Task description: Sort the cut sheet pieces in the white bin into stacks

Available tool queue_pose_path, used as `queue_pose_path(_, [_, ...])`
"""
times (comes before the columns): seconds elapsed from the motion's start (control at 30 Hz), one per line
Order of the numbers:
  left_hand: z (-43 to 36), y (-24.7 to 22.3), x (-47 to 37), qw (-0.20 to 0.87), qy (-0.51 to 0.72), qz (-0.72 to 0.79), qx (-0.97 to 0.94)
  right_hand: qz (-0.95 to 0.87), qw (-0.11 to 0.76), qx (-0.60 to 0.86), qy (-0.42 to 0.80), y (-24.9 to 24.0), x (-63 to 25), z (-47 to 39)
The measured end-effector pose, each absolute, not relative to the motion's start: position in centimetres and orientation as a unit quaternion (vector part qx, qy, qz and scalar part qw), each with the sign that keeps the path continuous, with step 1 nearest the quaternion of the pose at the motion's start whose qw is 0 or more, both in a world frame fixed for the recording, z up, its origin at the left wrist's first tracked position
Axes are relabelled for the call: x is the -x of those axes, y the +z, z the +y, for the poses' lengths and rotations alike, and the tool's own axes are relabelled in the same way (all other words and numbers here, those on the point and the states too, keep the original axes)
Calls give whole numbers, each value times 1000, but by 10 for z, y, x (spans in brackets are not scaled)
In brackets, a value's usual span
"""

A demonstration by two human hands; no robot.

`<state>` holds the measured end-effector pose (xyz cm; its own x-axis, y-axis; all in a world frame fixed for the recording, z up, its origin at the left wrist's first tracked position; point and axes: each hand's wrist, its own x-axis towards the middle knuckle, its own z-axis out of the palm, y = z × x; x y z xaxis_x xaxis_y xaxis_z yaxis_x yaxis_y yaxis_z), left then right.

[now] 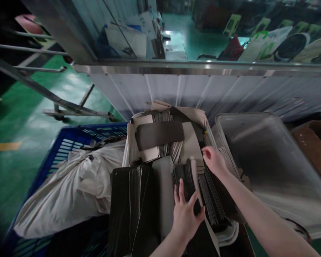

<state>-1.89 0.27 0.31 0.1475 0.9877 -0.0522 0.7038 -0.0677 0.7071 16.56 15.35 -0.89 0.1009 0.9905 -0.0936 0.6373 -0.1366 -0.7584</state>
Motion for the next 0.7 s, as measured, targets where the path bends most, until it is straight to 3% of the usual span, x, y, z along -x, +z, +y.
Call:
queue_pose_path(0.03, [2, 2, 20, 308, 234, 612, -690, -655, 280, 648, 270, -9, -144, 185])
queue_pose_path(0.13, [-1, -4, 19, 311, 242, 619, -679, -839, 144, 490, 188, -23, -62, 261])
queue_pose_path(0.27, [-4, -12, 17, 310, 253, 622, -673, -913, 6, 399, 82, -64, 13, 308])
queue_pose_path(0.47, [-7, -17, 18, 317, 265, 621, -666, -908, -9, 414, 59, -102, 10, 310])
queue_pose_path(0.7, [-8, -19, 16, 322, 280, 624, -655, -906, -88, 414, -28, -83, 17, 310])
